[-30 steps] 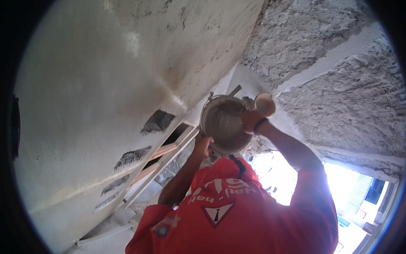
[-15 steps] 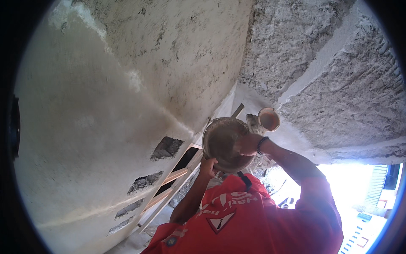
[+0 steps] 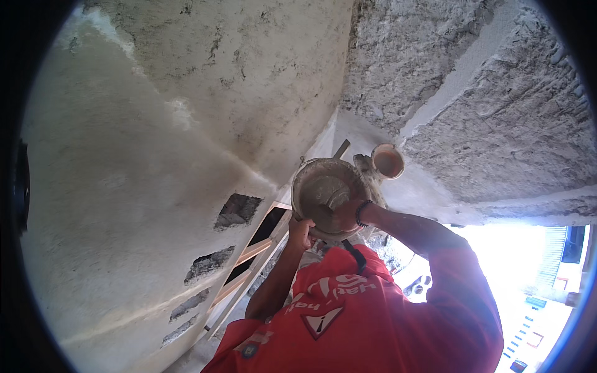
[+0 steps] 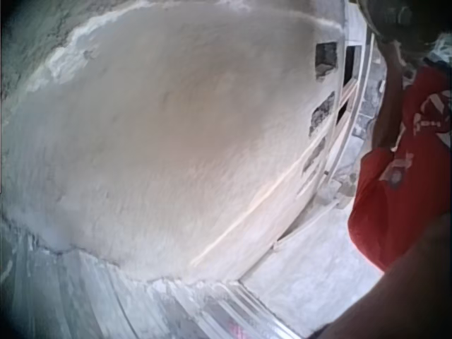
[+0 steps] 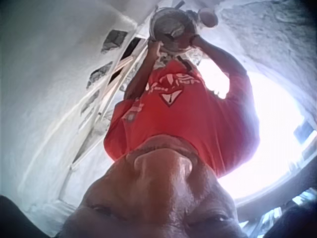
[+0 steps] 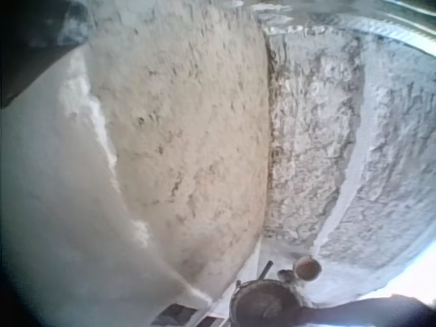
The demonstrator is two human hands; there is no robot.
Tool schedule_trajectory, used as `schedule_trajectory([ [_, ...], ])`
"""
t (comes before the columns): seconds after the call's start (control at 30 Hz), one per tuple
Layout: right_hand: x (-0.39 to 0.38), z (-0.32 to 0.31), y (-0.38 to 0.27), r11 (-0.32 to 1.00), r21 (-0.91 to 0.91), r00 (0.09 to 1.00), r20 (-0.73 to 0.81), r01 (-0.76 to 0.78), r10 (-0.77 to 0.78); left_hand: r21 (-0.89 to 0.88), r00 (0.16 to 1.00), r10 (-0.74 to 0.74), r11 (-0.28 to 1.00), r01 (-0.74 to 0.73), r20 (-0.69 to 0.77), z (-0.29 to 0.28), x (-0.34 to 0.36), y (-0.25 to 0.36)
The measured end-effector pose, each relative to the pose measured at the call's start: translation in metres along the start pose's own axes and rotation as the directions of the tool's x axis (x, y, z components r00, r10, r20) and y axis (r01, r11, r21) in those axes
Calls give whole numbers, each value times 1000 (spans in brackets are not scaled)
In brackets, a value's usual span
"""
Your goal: The person applies wet plaster to a wall using a trowel and a straight-edge tool. They take the plaster from a bucket and spread it across the surface, using the long straight-edge to level and smooth the finish.
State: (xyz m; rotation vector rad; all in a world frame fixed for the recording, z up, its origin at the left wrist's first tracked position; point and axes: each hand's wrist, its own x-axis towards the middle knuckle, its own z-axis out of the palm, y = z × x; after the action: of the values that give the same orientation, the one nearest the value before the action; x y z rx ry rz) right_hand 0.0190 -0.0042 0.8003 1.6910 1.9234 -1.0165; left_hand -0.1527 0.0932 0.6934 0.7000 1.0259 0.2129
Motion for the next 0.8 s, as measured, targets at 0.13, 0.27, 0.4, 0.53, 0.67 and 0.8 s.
schedule_trajectory([
  [0.13, -11, 0, 40, 986, 90, 951, -290, 138, -106, -4, 999, -10, 1000, 10, -42, 3, -18, 13],
  [0.27, -40, -36, 29, 936, 201, 908, -250, -290, 335, 19, 999, 9, 1000, -8, -51, 8, -27, 20],
  [0.4, -26, -22, 16, 912, 88, 906, -107, -401, 409, 75, 997, -25, 997, 31, -71, 10, -23, 20],
  [0.53, -7, -17, -4, 973, -51, 973, 34, -225, 227, 71, 1000, -3, 997, 5, -25, -2, -6, 10],
  [0.67, -2, 7, -16, 986, 117, 988, -81, -122, 132, 104, 999, 35, 994, -38, 31, 4, -18, 13],
  [0.8, -20, -23, 24, 997, 34, 978, -199, 71, -63, 109, 1000, -14, 994, 14, -2, -12, -14, 15],
])
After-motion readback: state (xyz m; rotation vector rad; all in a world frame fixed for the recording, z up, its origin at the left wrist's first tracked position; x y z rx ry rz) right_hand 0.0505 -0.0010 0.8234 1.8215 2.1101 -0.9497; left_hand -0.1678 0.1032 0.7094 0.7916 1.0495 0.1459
